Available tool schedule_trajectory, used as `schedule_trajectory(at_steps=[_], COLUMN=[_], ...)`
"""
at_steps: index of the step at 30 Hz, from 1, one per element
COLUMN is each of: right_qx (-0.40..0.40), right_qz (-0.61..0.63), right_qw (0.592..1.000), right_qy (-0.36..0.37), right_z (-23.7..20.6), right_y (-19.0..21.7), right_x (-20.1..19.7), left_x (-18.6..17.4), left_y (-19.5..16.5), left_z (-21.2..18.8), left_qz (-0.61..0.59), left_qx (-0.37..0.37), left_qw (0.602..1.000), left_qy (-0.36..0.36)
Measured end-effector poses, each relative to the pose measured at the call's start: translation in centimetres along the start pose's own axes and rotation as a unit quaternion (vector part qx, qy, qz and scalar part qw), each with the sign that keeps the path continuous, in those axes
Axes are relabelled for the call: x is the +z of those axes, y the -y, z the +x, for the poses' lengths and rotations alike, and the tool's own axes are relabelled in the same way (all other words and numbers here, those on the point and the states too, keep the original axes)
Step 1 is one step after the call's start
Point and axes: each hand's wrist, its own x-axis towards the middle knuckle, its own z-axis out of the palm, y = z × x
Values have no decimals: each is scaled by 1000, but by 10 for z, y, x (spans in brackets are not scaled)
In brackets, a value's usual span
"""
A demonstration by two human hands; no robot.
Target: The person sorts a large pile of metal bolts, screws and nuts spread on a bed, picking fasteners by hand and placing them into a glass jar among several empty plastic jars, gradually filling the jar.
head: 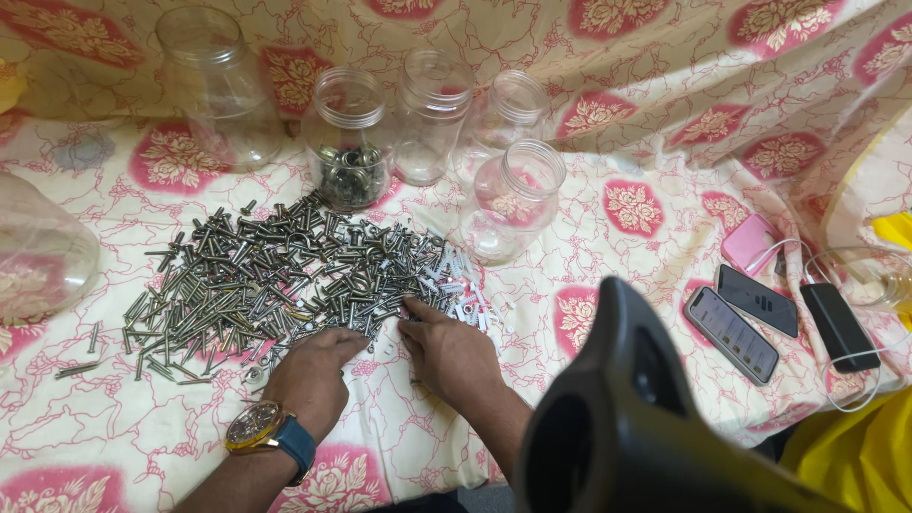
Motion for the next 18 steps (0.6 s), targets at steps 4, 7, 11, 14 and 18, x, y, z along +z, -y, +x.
schedule_trajectory(at_steps=[4,7,11,14,18], right_qx=[-44,-49,-83,-110,-116], right_qz=[26,50,77,95,121], right_qw=[999,998,993,989,985], right_qy=[-10,-6,-22,-32,-27], right_z=[-5,-9,-10,-8,-2], right_y=[-11,-19,-27,-28,-21], right_x=[-4,-7,-15,-21,-25], left_x=[12,21,25,25,16], left_y=[-6,-12,-14,-15,-12], left_z=[1,-1,-3,-6,-8], left_qz=[36,25,-1,-27,-43], left_qx=[30,-26,8,-14,-51], left_qw=[999,999,998,993,986], left_qy=[-1,12,-69,-112,-153])
